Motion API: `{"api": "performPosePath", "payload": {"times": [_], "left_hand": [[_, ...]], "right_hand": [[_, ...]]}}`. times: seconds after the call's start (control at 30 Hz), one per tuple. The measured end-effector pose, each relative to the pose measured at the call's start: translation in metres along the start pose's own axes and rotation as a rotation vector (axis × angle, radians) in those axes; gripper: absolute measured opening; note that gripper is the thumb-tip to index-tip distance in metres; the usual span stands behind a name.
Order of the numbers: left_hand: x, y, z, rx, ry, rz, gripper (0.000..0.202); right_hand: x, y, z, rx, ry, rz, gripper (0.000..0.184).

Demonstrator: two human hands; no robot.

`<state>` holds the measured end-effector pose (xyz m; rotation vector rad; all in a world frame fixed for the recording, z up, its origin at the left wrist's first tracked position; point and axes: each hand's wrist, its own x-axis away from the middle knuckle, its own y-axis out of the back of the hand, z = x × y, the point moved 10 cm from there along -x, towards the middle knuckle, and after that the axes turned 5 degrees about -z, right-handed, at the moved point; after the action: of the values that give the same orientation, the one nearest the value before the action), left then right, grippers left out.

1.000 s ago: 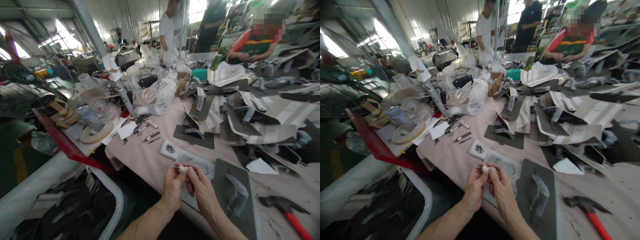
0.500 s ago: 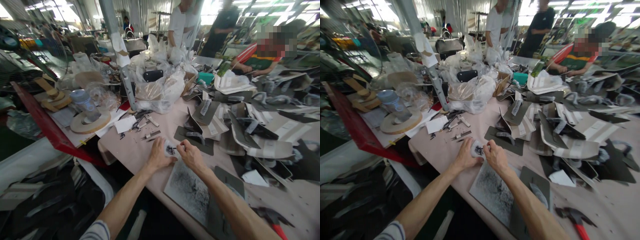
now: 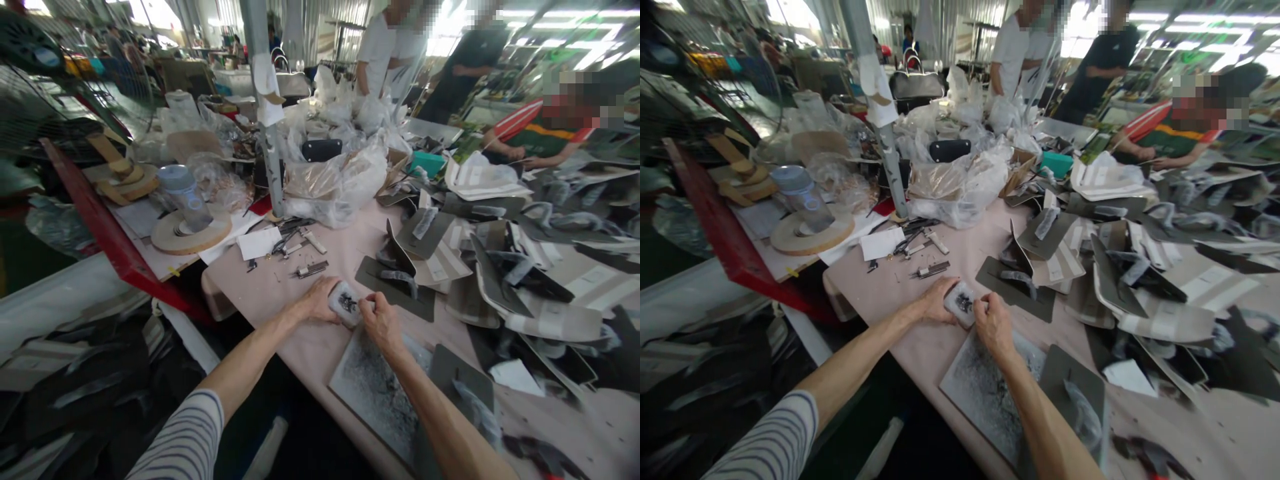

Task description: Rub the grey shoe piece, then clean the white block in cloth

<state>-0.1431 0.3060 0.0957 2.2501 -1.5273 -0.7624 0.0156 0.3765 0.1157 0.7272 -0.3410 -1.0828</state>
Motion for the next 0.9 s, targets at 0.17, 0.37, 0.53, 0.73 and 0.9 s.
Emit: {"api": "performPosePath", "payload": {"times": [0.17,0.37,0.53,0.73,0.9], "left_hand": [[0.015,0.002,-0.009,0.134,0.025,-0.02,0.099],[0.026,0.003,-0.022,0.547,0.17,-0.259,0.08],[0.033,-0.038,-0.014,1.206,0.443,-0.342,0.076],[0.053,-0.027,-0.042,1.442,0.404,-0.206,0.08],[0.094,0.015,-0.046,1.241,0.409,-0.381,0.066]], "right_hand": [[0.005,0.003,-0.008,-0.229,-0.095,-0.037,0.026],[0.02,0.0,-0.024,-0.527,-0.204,-0.078,0.031],[0.024,-0.003,-0.037,-0.742,-0.272,-0.09,0.039],[0.04,0.001,-0.012,-0.944,-0.308,0.071,0.047],[0.086,-0.02,0.062,-1.209,-0.304,0.356,0.044]]}}
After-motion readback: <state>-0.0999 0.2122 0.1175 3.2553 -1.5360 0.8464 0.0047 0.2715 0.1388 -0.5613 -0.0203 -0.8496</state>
